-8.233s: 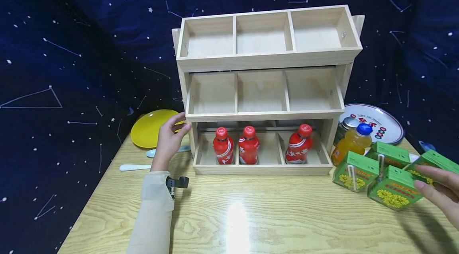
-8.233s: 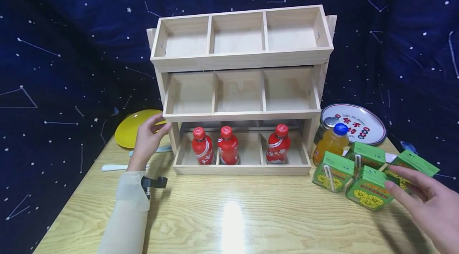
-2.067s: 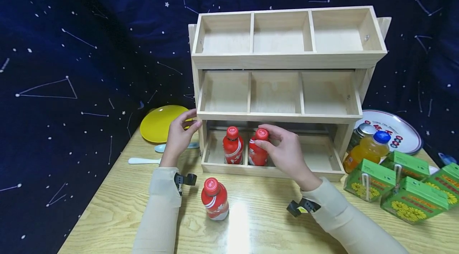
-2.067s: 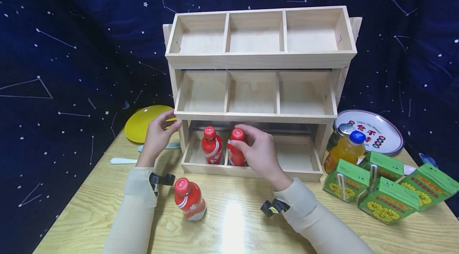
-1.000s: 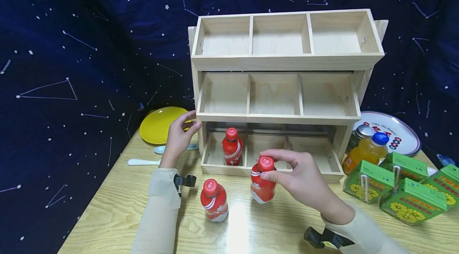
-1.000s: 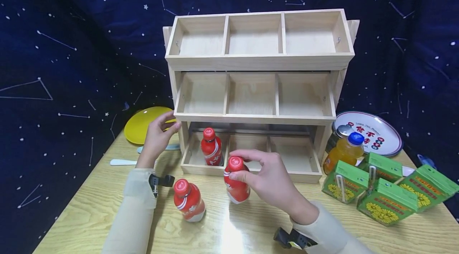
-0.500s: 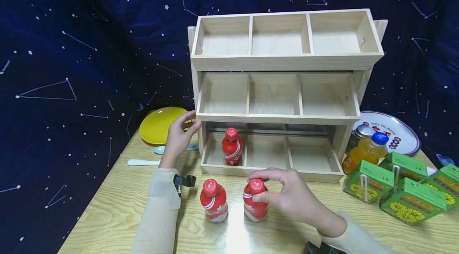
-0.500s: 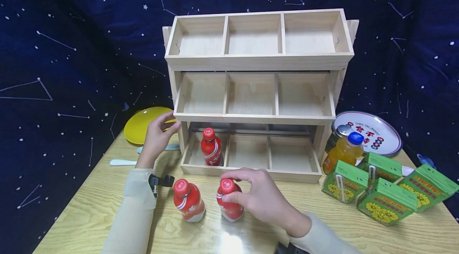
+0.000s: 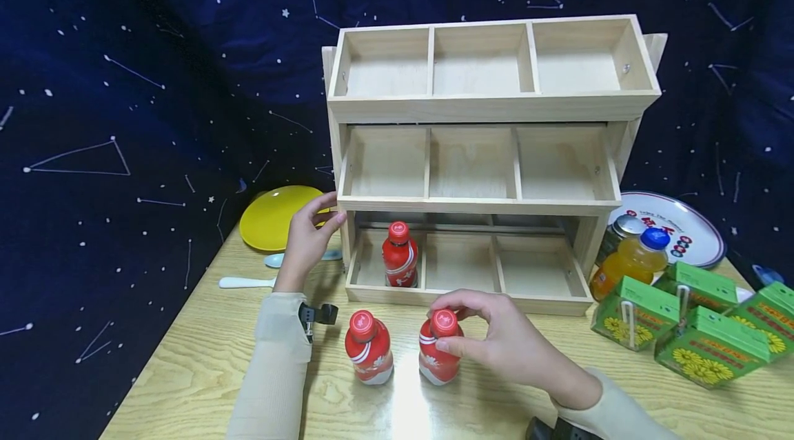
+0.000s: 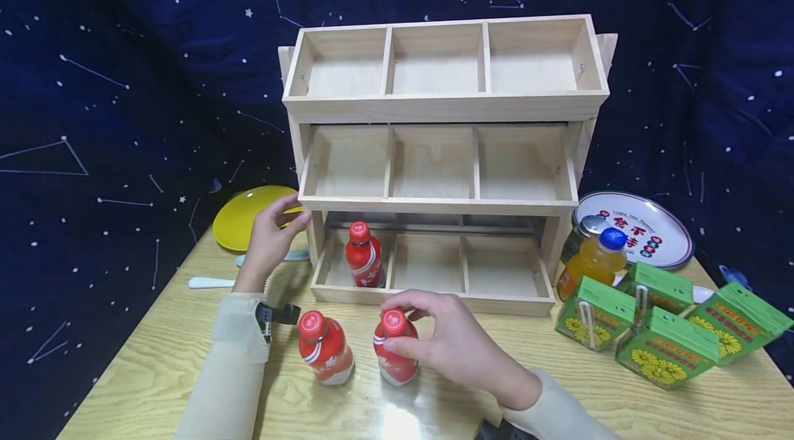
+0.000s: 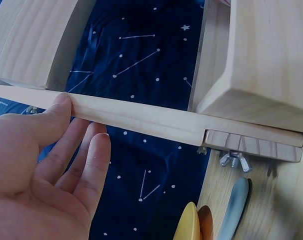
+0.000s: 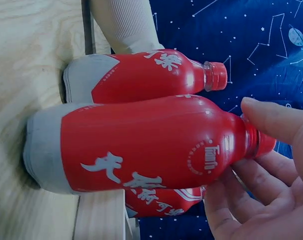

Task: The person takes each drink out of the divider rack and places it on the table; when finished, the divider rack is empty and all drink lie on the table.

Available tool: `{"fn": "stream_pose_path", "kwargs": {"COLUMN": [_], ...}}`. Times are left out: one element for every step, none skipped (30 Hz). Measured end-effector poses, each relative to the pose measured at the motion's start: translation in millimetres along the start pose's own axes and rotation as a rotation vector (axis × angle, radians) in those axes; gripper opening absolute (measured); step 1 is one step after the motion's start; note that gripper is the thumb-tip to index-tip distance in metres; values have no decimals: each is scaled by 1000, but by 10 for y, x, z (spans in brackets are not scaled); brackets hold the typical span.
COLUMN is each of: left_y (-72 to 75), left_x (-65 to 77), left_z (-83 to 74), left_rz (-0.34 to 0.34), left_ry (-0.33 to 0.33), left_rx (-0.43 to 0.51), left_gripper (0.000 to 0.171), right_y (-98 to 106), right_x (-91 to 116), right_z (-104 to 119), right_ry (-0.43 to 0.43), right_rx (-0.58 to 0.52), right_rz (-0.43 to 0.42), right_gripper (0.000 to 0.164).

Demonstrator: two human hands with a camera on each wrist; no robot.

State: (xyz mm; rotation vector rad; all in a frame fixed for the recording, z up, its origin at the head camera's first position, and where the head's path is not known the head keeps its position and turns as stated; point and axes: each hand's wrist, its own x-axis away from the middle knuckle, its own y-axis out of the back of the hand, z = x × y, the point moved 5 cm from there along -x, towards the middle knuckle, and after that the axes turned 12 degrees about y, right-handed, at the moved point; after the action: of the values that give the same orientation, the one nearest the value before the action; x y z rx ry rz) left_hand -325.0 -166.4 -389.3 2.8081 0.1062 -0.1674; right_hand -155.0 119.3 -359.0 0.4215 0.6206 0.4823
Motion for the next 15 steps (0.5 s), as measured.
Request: {"fn": "stream_pose_path", "kwargs": {"left_y": [1, 2, 3, 4, 5, 5, 6, 7, 7, 8, 7, 7, 5, 3, 1], "left_x": [-2, -1, -2, -1, -2, -3, -3, -3, -3, -3, -3, -3, -1, 0, 0], "left_z": [1, 0, 0, 1, 1, 3, 4, 4, 4, 2, 0, -2, -5, -6, -8], "left_rz": [0, 0, 0, 0, 0, 0, 0, 0, 1, 0, 1, 1, 1, 2, 2], "left_ry": [0, 0, 1, 1, 1, 1, 1, 1, 0, -2, -3, -3, -3, -2, -1], "left_rx": [1, 1, 0, 0, -1, -3, -4, -5, -5, -4, -2, -2, -2, -3, -2], "left_gripper": [44, 44, 44, 44, 44, 44, 44, 44, 44, 44, 44, 43, 43, 44, 44], "right_y": [6, 13, 21, 33, 47, 62, 80, 101, 125, 151, 180, 209, 240, 271, 299], "right_x": [-11, -23, -35, -50, -64, -82, -103, -125, -152, -181, -209, -238, -265, -290, -315], "right_z": [2, 4, 7, 12, 14, 17, 20, 18, 13, 6, -6, -21, -37, -58, -76], "right_ry": [7, 10, 14, 20, 23, 28, 40, 39, 47, 52, 55, 58, 60, 54, 53], "right_rx": [4, 2, 1, 2, -1, -8, -10, -10, -7, -4, -1, 8, 18, 28, 36], "right_rz": [13, 26, 38, 49, 58, 66, 72, 75, 74, 71, 68, 62, 55, 46, 37], "right_gripper": [36, 37, 38, 38, 39, 38, 38, 38, 38, 38, 38, 38, 38, 38, 38]}}
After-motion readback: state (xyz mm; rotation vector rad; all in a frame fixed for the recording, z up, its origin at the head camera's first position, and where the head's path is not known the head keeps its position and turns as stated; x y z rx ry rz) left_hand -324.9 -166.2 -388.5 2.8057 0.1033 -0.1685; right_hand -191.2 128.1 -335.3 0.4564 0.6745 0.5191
